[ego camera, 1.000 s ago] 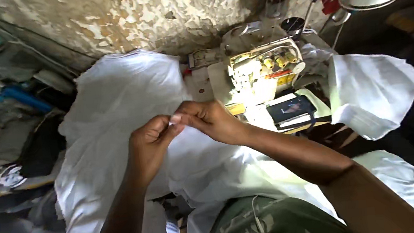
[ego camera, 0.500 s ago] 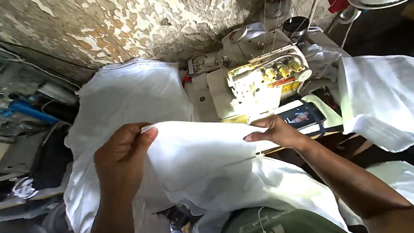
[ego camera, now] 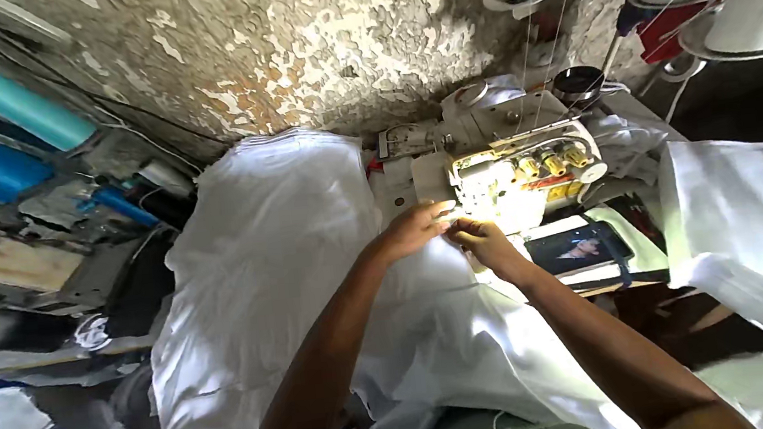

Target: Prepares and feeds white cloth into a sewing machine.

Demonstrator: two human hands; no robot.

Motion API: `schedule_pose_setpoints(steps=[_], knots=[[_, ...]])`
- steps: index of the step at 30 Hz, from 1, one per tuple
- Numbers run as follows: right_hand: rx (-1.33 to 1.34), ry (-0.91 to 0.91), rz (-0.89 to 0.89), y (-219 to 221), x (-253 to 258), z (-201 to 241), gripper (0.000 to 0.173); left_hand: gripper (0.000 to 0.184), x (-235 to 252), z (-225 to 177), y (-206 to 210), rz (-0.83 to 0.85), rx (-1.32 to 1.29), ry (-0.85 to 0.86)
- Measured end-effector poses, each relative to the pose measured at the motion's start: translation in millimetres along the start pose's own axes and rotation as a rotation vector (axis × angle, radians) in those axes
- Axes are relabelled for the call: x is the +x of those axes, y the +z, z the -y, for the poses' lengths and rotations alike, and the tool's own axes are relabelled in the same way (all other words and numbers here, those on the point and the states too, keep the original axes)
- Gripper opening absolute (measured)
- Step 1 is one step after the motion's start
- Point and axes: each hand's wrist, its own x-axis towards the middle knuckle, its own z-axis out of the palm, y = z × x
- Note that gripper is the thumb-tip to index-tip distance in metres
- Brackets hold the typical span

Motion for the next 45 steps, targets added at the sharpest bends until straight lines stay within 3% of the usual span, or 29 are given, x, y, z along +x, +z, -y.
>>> schedule_pose_setpoints(steps=[5, 10, 13, 16, 21, 29, 45], knots=[[0.3, 0.203, -0.078, -5, 3, 9, 0.027, 0.015, 11, 8, -7, -0.117, 0.072, 0.118], [0.338, 0.08, -0.135, -5, 7, -7, 0.014, 0.008, 7, 24, 5, -0.297, -0.036, 0.302], [0.242, 0.086, -0.207, -3, 4, -8, 0.028, 0.01, 1, 24, 6, -0.307, -0.124, 0.288], [0.423, 0.253, -0.313, -1, 2, 2, 0.009, 0.008, -7, 12, 5, -0.298, -0.262, 0.2], [0.642, 0.341, -0.363, 0, 10, 19, 0.003, 0.004, -8, 1, 5, -0.295, -0.433, 0.207], [0.523, -0.032, -0.355, 19, 9, 48, 0.018, 0.008, -4, -2, -1, -0.6, -0.012, 0.347], [0.283, -0.144, -0.315, 21, -4, 58, 0.013, 0.009, -14, -6, -4, -0.684, 0.023, 0.392]])
